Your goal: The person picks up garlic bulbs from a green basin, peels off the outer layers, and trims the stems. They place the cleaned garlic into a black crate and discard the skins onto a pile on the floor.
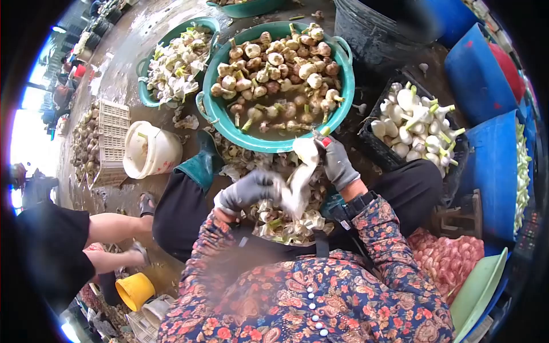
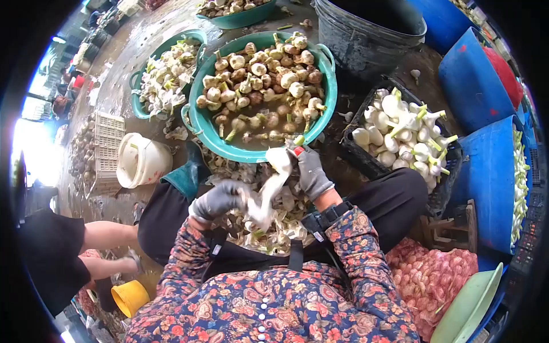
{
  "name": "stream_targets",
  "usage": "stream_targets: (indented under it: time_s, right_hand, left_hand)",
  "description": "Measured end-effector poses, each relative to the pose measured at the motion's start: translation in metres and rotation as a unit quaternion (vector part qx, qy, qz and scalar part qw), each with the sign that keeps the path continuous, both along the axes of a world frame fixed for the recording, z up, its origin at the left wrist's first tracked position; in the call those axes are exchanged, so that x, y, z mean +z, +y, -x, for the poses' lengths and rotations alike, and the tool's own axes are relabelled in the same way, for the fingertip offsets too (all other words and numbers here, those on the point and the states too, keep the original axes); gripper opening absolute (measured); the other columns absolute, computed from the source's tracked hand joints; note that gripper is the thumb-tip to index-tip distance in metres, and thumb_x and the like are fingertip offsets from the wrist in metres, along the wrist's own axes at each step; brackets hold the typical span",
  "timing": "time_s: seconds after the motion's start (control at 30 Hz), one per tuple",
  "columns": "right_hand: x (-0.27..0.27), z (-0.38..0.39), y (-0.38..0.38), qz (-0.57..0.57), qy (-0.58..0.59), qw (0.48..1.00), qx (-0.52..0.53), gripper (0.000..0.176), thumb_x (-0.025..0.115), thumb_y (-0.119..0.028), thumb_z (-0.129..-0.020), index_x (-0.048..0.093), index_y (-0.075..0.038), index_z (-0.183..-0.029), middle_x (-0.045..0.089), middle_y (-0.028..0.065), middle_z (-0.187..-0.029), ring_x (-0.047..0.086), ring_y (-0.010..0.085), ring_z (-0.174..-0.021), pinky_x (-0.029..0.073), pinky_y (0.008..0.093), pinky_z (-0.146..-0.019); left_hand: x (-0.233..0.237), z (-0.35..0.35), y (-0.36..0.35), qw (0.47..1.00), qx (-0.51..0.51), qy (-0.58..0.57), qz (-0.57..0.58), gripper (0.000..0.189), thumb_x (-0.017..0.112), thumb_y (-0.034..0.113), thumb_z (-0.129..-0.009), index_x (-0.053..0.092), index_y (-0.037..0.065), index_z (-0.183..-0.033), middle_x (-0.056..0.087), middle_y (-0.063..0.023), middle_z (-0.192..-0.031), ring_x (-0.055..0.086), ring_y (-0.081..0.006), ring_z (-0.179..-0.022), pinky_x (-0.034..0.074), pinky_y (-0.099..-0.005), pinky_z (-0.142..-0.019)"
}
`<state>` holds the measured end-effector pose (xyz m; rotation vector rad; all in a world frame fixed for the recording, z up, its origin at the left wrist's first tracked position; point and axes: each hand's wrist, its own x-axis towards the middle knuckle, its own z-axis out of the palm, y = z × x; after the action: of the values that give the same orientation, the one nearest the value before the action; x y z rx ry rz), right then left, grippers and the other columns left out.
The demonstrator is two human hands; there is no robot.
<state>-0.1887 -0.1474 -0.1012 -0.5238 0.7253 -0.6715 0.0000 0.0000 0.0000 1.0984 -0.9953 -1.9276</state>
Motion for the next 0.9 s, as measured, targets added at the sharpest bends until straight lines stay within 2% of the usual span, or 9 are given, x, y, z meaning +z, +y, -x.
stream_targets:
  time_s: [0.1,0.23,0.3,0.37,0.5,0.63,0.7,0.8,0.9]
  right_hand:
    - [-0.015,0.011,-0.004,-0.138,0.01,0.989,-0.047,0.021,0.051,-0.025,-0.091,0.057,-0.009,-0.104,0.062,0.0019,-0.097,0.06,0.0117,-0.085,0.05,0.0274,-0.075]
    - [0.0,0.004,-0.002,-0.1,-0.028,0.995,-0.008,0.019,0.057,-0.023,-0.086,0.058,-0.01,-0.1,0.062,0.0015,-0.092,0.06,0.0116,-0.081,0.05,0.0266,-0.069]
    - [0.013,0.007,-0.001,-0.074,-0.016,0.997,0.032,0.021,0.063,-0.021,-0.082,0.06,-0.009,-0.099,0.063,0.0004,-0.089,0.06,0.0125,-0.077,0.05,0.0259,-0.066]
    - [0.025,0.01,0.004,0.451,0.113,0.879,0.109,0.03,0.064,-0.007,-0.075,0.057,-0.005,-0.104,0.062,0.0022,-0.096,0.06,0.0157,-0.085,0.049,0.0257,-0.074]
    - [0.032,0.014,0.004,0.564,0.204,0.799,0.049,0.036,0.061,-0.003,-0.072,0.056,-0.003,-0.108,0.061,0.0047,-0.099,0.058,0.0129,-0.087,0.047,0.0259,-0.078]
    - [0.002,0.018,-0.012,0.151,-0.024,0.986,0.066,0.027,0.065,-0.001,-0.07,0.06,-0.003,-0.097,0.063,0.0062,-0.092,0.06,0.0146,-0.085,0.047,0.0265,-0.078]
    - [0.008,0.02,-0.003,0.323,0.093,0.941,0.047,0.015,0.06,-0.002,-0.077,0.061,-0.003,-0.092,0.063,0.0068,-0.087,0.06,0.0152,-0.083,0.047,0.0266,-0.077]
    - [0.015,0.02,-0.004,0.555,0.205,0.804,0.055,0.019,0.042,-0.007,-0.089,0.06,-0.002,-0.093,0.063,0.0076,-0.089,0.059,0.0148,-0.083,0.046,0.0268,-0.077]
    - [0.005,0.016,-0.006,0.45,0.13,0.882,0.049,0.016,0.045,-0.007,-0.088,0.06,-0.002,-0.093,0.062,0.0071,-0.09,0.059,0.0146,-0.084,0.047,0.027,-0.076]
  left_hand:
    - [0.003,0.017,0.009,0.969,-0.221,-0.014,-0.105,0.017,0.064,0.012,-0.082,0.061,0.001,-0.094,0.062,-0.0008,-0.087,0.055,-0.0071,-0.076,0.045,-0.0204,-0.068]
    - [-0.005,0.015,-0.008,0.829,-0.156,-0.52,0.134,0.06,0.075,0.035,-0.071,0.053,0.001,-0.115,0.062,-0.0153,-0.098,0.061,-0.0194,-0.089,0.047,-0.0271,-0.081]
    - [-0.009,0.024,-0.031,0.896,0.08,-0.428,0.089,0.062,0.073,0.037,-0.073,0.05,0.001,-0.118,0.062,-0.0147,-0.1,0.061,-0.0202,-0.088,0.048,-0.0272,-0.08]
    - [-0.028,0.032,-0.049,0.93,0.174,-0.311,0.094,0.06,0.073,0.034,-0.073,0.05,0.0,-0.117,0.061,-0.0133,-0.099,0.061,-0.02,-0.088,0.048,-0.0273,-0.079]
    - [-0.037,0.042,-0.063,0.962,0.229,-0.138,-0.055,0.041,0.068,0.023,-0.08,0.053,-0.001,-0.109,0.06,-0.0068,-0.088,0.056,-0.0131,-0.071,0.046,-0.0241,-0.063]
    - [-0.03,0.04,-0.048,0.955,0.279,0.028,-0.093,0.017,0.063,0.015,-0.084,0.054,0.003,-0.093,0.055,-0.0022,-0.071,0.049,-0.0086,-0.054,0.04,-0.0212,-0.049]
    - [-0.013,0.028,-0.037,0.979,0.164,0.113,0.031,0.019,0.065,0.019,-0.082,0.056,0.003,-0.084,0.056,-0.0043,-0.071,0.052,-0.0117,-0.055,0.042,-0.022,-0.051]
    - [0.013,0.012,-0.037,0.982,-0.163,0.006,0.097,0.047,0.07,0.031,-0.078,0.056,-0.006,-0.105,0.061,-0.0086,-0.085,0.059,-0.0153,-0.076,0.049,-0.0275,-0.069]
    - [-0.008,0.019,-0.056,0.949,0.132,-0.271,0.095,0.051,0.073,0.032,-0.075,0.055,-0.005,-0.107,0.061,-0.0069,-0.084,0.059,-0.0148,-0.082,0.049,-0.0296,-0.075]
